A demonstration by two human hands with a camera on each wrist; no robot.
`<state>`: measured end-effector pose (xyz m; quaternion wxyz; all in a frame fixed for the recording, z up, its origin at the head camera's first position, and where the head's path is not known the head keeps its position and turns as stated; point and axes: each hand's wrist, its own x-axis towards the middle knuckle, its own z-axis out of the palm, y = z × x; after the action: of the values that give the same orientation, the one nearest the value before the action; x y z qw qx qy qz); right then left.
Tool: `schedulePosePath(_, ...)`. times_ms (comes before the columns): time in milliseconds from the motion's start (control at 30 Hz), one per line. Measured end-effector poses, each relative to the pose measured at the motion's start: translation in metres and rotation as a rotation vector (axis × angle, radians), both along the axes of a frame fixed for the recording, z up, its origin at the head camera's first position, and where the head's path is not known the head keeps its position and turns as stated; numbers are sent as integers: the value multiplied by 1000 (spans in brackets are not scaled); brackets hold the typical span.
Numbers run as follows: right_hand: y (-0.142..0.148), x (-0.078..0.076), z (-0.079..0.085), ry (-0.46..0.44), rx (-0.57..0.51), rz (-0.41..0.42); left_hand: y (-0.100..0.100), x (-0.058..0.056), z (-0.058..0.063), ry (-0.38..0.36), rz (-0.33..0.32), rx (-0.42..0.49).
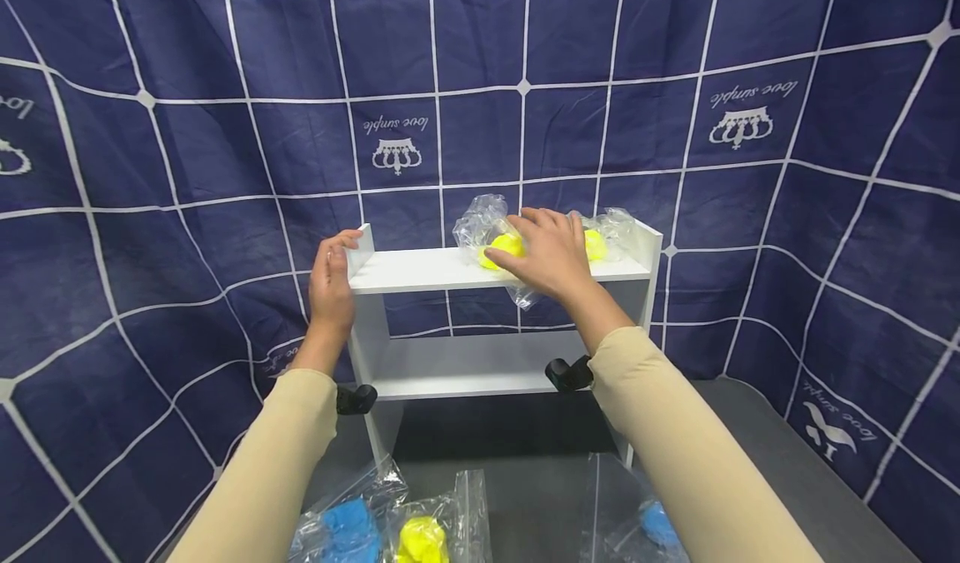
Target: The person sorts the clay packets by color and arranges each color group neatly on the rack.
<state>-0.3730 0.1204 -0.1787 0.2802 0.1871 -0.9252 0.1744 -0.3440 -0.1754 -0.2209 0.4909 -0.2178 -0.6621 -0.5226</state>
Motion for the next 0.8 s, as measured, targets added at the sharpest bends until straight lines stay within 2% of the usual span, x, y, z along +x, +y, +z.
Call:
schedulePosePath(200, 2, 4, -5, 111, -104, 76, 0, -1, 0, 3, -1, 7)
schedulePosePath(500, 4, 16, -16, 248, -270, 257, -1, -2, 1, 18, 3, 4)
schedulePosePath(700, 4, 29, -34, 386, -289, 364, -1, -1, -1, -2, 7, 9)
schedulePosePath(800, 2, 39, -46, 409, -298, 387, -1, -1, 0, -9, 7, 4)
